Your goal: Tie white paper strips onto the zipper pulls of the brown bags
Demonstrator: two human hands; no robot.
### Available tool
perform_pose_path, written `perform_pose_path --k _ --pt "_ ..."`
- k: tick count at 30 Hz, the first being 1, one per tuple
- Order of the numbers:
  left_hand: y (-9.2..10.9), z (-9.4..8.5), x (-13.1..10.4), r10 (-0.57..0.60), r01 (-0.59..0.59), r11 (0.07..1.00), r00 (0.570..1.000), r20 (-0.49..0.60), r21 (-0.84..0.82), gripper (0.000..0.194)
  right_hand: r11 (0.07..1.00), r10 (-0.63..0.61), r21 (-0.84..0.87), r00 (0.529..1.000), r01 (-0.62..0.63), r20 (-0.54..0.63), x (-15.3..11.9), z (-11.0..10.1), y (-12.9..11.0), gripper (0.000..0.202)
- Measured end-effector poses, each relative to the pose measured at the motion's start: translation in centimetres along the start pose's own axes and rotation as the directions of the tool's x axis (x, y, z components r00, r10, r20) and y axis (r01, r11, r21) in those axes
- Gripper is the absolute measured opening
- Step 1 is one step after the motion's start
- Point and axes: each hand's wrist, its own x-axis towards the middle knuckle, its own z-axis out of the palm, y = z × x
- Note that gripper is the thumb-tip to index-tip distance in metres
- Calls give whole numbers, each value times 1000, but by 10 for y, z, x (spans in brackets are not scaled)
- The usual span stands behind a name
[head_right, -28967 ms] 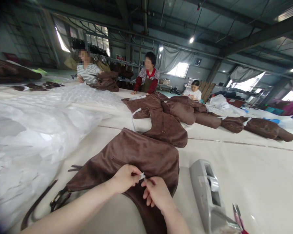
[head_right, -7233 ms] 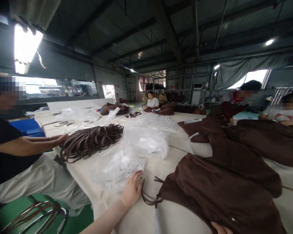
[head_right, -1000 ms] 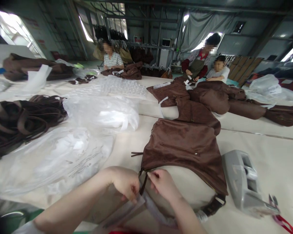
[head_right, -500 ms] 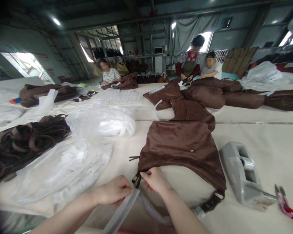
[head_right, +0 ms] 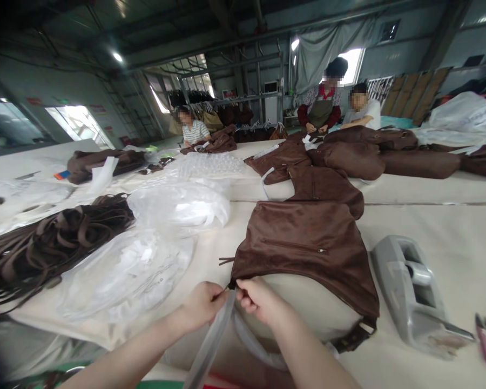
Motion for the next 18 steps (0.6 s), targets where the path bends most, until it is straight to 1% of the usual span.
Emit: perform_pose_path --k 3,7,11,14,18 --pt "1 2 -4 16 -16 1000 997 -76 8 45 981 38 189 999 -36 -9 2 10 -3 22" --pt "0 5 -2 42 -39 999 987 -155 20 43 943 53 330 999 -46 -12 8 20 -2 22" --pt "-1 2 6 96 -91 995 963 -253 34 38 909 18 416 1000 -18 3 13 22 -1 25" --pt "-1 -2 11 95 -83 995 942 -322 50 36 888 -29 460 999 14 25 13 19 1 28" --pt "4 -6 14 106 -73 992 923 -371 102 36 874 -88 482 995 55 47 13 15 4 32"
